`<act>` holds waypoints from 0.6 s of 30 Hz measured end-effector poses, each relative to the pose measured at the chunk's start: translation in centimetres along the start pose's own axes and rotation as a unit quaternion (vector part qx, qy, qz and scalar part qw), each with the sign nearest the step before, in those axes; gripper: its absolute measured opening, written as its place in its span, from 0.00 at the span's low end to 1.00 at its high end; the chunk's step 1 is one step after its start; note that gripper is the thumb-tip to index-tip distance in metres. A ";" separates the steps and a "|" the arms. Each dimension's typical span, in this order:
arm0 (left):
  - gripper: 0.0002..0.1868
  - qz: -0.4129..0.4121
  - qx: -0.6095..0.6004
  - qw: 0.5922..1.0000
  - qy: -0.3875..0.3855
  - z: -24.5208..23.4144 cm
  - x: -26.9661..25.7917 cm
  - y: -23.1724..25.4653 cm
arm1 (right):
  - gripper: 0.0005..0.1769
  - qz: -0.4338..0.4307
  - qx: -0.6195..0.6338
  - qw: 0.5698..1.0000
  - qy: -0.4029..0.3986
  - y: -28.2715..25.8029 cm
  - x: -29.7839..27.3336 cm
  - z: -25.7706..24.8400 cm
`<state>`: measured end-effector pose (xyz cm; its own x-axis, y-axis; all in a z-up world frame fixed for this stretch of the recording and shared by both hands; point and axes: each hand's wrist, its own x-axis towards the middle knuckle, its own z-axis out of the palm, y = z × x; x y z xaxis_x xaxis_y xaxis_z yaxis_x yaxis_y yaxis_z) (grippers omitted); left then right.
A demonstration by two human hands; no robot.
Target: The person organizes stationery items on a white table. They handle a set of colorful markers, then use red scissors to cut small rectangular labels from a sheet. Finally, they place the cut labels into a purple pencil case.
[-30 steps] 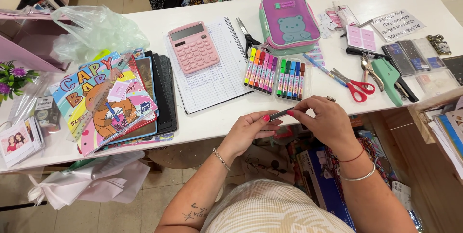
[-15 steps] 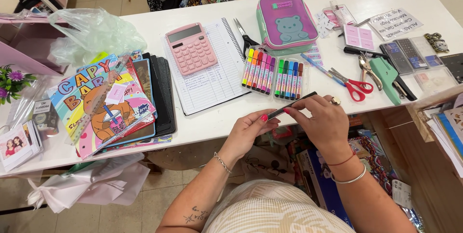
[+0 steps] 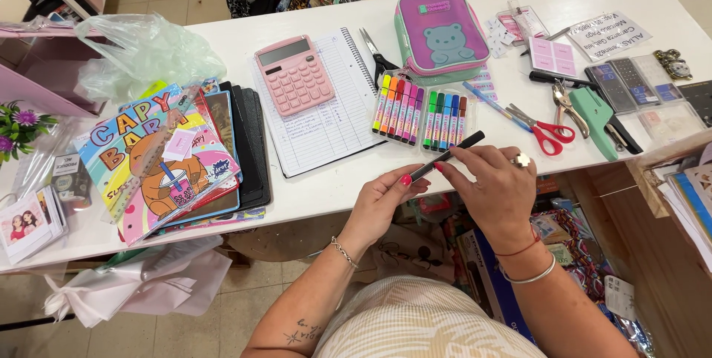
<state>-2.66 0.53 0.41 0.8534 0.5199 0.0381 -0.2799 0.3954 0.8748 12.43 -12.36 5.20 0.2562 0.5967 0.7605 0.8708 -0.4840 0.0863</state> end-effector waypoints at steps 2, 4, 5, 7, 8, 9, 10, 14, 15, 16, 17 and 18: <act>0.18 0.001 0.007 1.000 -0.001 -0.1 -0.1 0.2 | 0.12 0.002 -0.002 1.000 -0.001 -0.3 0.2 -0.3; 0.18 0.002 0.014 1.000 -0.001 -0.1 -0.1 0.3 | 0.13 0.004 -0.003 1.000 -0.001 -0.4 0.4 -0.5; 0.18 0.003 0.011 1.000 0.000 -0.2 -0.2 0.3 | 0.14 0.008 -0.016 1.000 -0.004 -0.4 0.4 -0.4; 0.18 0.003 0.009 1.000 0.002 -0.4 -0.2 0.2 | 0.16 0.012 -0.029 0.999 -0.006 -0.5 0.7 -0.8; 0.18 0.003 0.014 1.000 -0.001 -0.5 -0.2 0.0 | 0.20 0.020 -0.034 0.999 -0.016 -0.7 0.9 -1.2; 0.18 0.004 0.019 1.000 -0.003 -0.6 -0.1 -0.1 | 0.24 0.027 -0.040 0.999 -0.026 -0.9 1.2 -1.5; 0.18 0.004 0.019 1.000 -0.003 -0.7 -0.2 -0.2 | 0.24 0.027 -0.039 0.999 -0.025 -0.7 1.3 -1.6; 0.18 -0.004 0.020 1.000 -0.010 -0.6 -0.5 0.4 | 0.50 0.149 0.182 0.964 -0.123 -0.3 2.7 -3.0; 0.18 -0.006 0.024 1.000 -0.014 -0.5 -0.6 0.9 | 0.57 0.217 0.286 0.916 -0.179 -0.3 3.3 -3.5; 0.18 -0.006 0.024 1.000 -0.014 -0.6 -0.5 0.9 | 0.57 0.217 0.286 0.916 -0.179 -0.1 3.4 -3.6; 0.18 -0.006 0.034 0.999 -0.032 -0.7 -0.5 1.0 | 0.59 0.277 0.306 0.879 -0.239 0.1 3.5 -3.6; 0.18 -0.005 0.043 0.998 -0.049 -0.9 -0.4 1.1 | 0.60 0.335 0.323 0.834 -0.297 0.4 3.6 -3.6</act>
<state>-3.70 1.42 0.98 0.8962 0.4378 0.0717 -0.2353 0.3321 0.9134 12.17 -12.71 10.24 0.7714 0.6356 0.0304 0.4447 -0.5043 -0.7402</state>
